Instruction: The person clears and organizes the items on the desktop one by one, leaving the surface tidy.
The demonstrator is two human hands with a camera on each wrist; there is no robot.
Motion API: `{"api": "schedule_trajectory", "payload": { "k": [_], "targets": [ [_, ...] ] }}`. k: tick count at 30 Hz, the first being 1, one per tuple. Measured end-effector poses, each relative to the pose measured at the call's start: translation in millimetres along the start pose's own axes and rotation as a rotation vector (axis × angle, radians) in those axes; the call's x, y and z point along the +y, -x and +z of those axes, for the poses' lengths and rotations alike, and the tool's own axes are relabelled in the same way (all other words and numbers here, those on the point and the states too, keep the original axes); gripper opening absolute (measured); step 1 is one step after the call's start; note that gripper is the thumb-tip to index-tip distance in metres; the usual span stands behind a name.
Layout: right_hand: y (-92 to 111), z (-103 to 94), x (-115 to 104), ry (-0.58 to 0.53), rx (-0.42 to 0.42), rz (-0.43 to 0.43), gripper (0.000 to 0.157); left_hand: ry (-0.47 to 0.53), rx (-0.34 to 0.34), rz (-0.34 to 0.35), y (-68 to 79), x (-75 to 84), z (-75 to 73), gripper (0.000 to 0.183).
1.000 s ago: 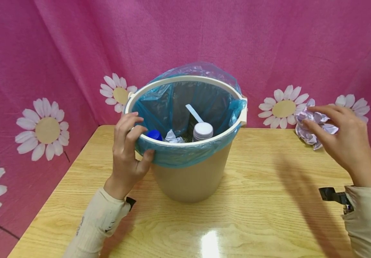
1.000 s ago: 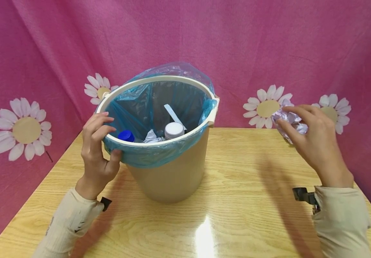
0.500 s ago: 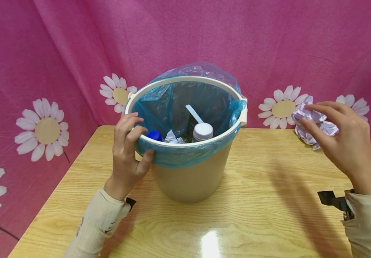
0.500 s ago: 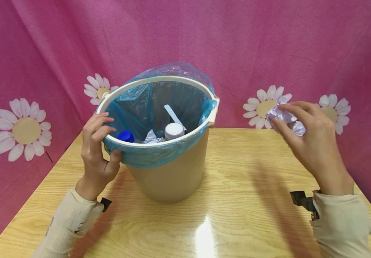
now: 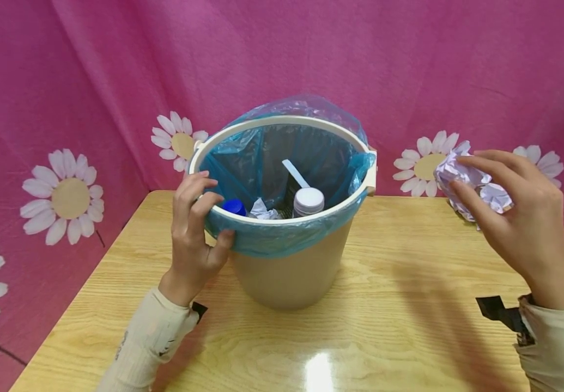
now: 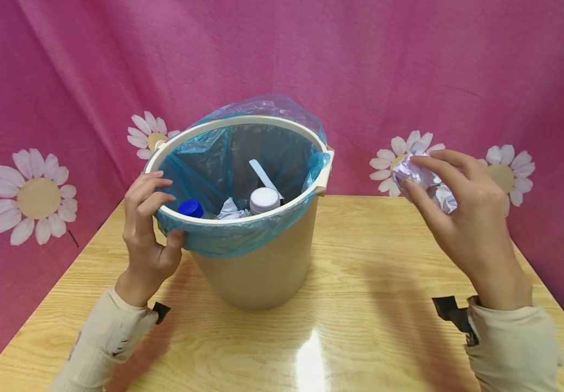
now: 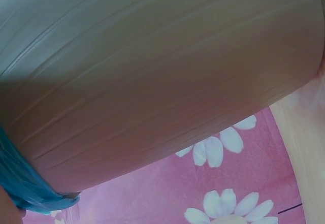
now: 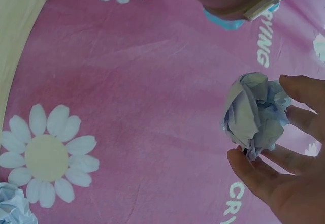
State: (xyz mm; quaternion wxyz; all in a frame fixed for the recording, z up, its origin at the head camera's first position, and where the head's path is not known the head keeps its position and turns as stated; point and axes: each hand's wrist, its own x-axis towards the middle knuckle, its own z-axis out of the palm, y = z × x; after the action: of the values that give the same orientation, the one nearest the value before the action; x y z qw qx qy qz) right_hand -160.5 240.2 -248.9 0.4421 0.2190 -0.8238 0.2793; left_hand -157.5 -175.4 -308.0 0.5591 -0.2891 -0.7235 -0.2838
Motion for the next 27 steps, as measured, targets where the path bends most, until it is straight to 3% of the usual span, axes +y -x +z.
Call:
{"api": "schedule_trajectory", "payload": {
  "k": [12,27],
  "targets": [
    [-10,5.2,-33,-0.057,0.034,-0.057,0.036,0.004,0.027,-0.015,3.1,2.1,2.6,0.044],
    [-25,15.7,-71,-0.153,0.155,-0.102,0.035,0.021,0.034,-0.001,-0.4,1.2,3.3,0.043]
  ]
}}
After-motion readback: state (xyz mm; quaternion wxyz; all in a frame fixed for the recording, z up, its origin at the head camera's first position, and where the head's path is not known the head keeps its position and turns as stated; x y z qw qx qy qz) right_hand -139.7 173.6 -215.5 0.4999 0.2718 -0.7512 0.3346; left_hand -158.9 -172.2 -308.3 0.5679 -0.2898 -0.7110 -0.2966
